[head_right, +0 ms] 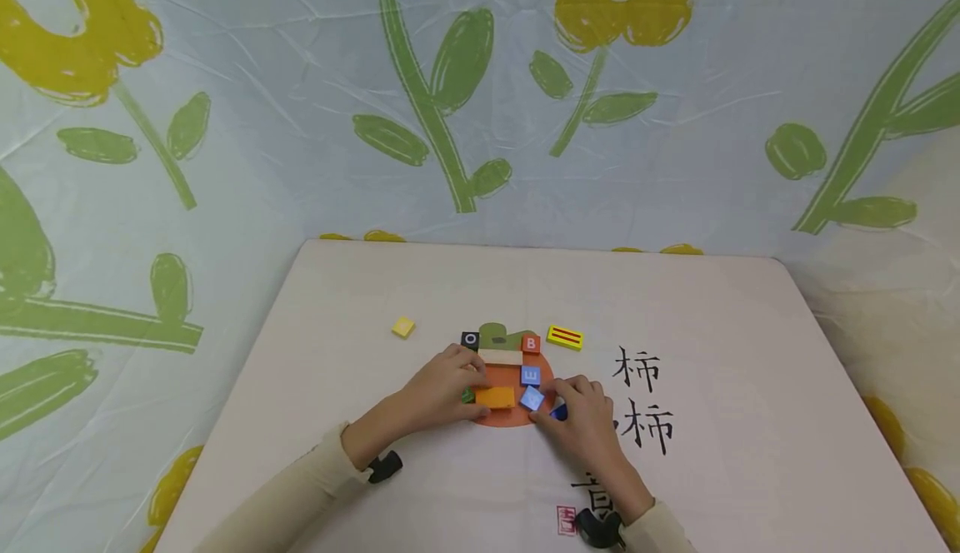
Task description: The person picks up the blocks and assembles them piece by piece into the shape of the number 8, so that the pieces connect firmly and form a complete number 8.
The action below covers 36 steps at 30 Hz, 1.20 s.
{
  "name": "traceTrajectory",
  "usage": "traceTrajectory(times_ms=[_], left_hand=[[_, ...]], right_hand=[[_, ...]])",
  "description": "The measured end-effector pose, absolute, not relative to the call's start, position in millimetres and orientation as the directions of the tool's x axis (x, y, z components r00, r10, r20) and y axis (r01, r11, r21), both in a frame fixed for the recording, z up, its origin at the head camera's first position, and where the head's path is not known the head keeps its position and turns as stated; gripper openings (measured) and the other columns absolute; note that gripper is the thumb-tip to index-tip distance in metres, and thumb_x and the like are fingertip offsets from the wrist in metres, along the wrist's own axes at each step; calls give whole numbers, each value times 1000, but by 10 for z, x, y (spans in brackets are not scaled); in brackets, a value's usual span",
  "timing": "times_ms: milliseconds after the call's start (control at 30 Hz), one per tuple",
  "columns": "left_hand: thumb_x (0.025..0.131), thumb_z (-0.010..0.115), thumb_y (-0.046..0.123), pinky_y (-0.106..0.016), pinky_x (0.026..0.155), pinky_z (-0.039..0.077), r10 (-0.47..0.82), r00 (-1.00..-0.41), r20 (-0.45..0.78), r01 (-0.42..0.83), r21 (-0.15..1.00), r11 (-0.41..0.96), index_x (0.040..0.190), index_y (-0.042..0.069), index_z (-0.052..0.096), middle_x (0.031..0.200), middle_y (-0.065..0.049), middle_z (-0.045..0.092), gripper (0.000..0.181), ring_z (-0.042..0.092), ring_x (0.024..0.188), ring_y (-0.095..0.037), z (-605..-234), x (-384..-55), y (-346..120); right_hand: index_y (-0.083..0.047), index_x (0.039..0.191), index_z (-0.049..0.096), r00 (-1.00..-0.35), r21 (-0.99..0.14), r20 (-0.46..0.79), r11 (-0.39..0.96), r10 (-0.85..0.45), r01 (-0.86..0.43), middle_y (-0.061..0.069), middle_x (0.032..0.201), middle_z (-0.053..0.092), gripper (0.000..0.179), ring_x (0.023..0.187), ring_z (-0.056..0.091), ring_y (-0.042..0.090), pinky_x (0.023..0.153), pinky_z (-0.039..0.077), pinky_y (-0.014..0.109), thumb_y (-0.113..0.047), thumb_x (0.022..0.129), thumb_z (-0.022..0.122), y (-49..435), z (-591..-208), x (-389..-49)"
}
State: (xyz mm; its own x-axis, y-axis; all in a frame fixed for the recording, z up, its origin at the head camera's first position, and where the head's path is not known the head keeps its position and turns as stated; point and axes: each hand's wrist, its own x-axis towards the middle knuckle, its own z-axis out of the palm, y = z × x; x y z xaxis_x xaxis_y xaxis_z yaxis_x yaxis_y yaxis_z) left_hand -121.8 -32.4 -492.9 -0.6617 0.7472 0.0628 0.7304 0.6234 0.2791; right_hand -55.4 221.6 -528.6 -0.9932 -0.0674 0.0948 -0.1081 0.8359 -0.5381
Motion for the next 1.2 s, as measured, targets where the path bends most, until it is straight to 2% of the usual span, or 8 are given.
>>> traceTrajectory(times_ms=[267, 700, 1033, 1200], left_hand=[[86, 77, 48, -33, 101, 37, 787, -614, 55, 779, 199, 594, 107, 23, 78, 112, 3, 61, 33, 48, 113, -18, -4952, -1281, -204], [84, 79, 48, -36, 92, 42, 781, -624, 14, 768, 192, 611, 102, 25, 78, 112, 3, 58, 30, 43, 109, -19, -5051, -1281, -209], [84, 79, 50, -38, 94, 41, 758, -652, 3, 739, 229, 634, 111, 26, 77, 113, 3, 54, 37, 40, 115, -22, -5070, -1265, -253], [81, 78, 56, -34, 87, 44, 707, -706, 51, 696, 234, 679, 116, 25, 74, 110, 3, 56, 47, 45, 110, -20, -5068, -1217, -423]], right_hand=[[-18, 106, 73, -992, -534, 101, 838, -73, -116, 5, 105, 60, 35, 93, 48, 26, 73, 32, 40, -28, 77, 88, 2217, -5297, -561], [-17, 106, 73, -992, -531, 105, 840, -66, -112, 6, 105, 61, 34, 95, 49, 28, 74, 33, 42, -29, 77, 88, 2211, -5298, -560], [-19, 104, 73, -991, -530, 113, 838, -77, -126, 5, 103, 60, 34, 92, 47, 26, 74, 33, 41, -30, 76, 89, 2215, -5315, -555], [-18, 104, 73, -990, -533, 117, 836, -79, -130, 5, 104, 60, 35, 92, 47, 26, 74, 32, 41, -29, 75, 90, 2204, -5320, -552]])
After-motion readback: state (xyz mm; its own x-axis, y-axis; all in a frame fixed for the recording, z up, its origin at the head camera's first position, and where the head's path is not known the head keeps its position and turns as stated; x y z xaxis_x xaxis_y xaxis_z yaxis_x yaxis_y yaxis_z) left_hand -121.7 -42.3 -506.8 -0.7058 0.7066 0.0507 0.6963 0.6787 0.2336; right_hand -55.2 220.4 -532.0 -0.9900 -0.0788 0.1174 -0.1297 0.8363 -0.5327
